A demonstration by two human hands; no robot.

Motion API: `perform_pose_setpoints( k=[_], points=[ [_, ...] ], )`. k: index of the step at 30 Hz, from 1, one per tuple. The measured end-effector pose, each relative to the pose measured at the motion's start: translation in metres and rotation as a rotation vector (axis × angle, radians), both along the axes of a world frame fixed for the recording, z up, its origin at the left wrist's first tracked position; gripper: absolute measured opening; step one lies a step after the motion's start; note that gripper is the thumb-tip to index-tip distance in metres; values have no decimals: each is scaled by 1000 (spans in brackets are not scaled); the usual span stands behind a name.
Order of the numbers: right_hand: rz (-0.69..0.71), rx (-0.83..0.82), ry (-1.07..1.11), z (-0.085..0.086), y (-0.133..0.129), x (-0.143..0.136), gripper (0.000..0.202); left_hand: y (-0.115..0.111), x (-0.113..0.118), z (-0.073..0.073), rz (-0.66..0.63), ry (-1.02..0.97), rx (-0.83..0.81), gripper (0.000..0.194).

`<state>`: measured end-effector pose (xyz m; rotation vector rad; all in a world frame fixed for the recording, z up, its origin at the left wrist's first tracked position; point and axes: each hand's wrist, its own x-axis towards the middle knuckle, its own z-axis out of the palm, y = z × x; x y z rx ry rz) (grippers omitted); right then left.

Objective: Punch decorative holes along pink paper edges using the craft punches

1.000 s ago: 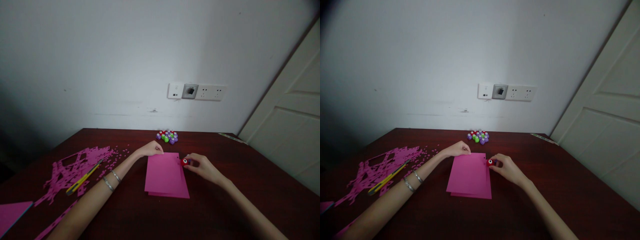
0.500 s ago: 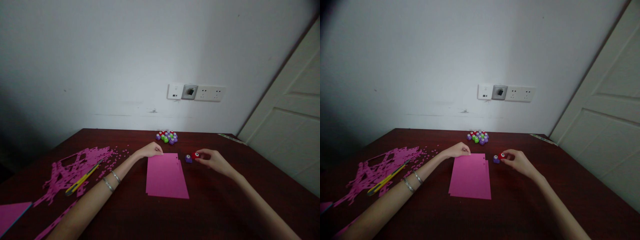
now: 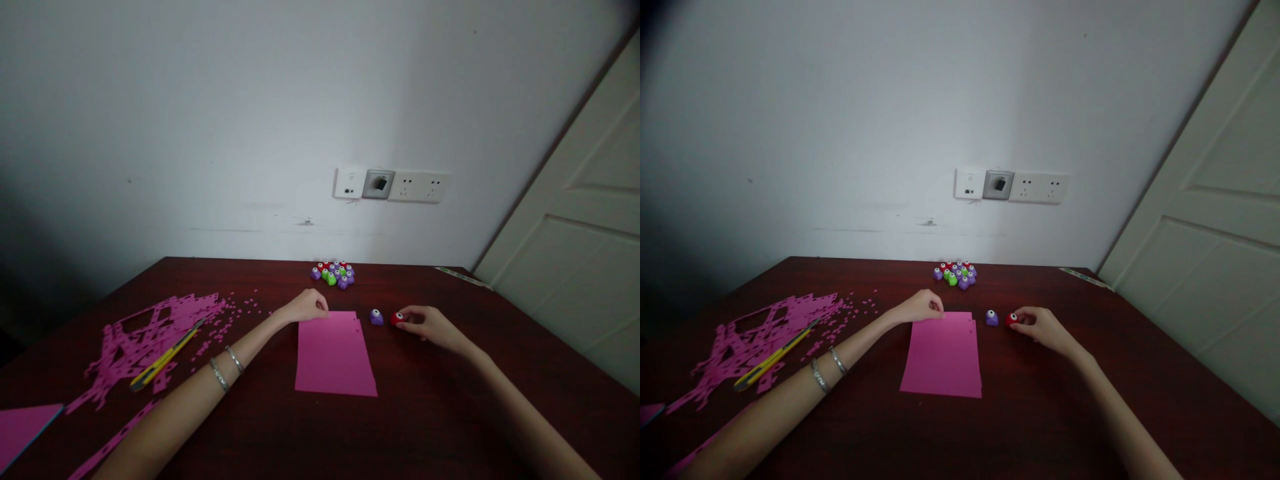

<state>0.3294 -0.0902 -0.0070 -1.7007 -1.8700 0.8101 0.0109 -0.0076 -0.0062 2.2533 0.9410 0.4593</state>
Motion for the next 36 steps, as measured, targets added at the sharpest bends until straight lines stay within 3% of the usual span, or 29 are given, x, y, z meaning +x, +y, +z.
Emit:
perform_pose_setpoints(
  k=[13, 24, 36],
  points=[
    [61, 195, -74, -13, 6, -4, 33, -2, 2, -7, 58, 187, 163, 16],
    [57, 256, 7, -16, 2, -7, 33, -5, 1, 6, 1, 54, 128, 15],
    [84, 308, 5, -18, 2, -6, 28, 2, -2, -1, 26, 19, 110, 17]
  ],
)
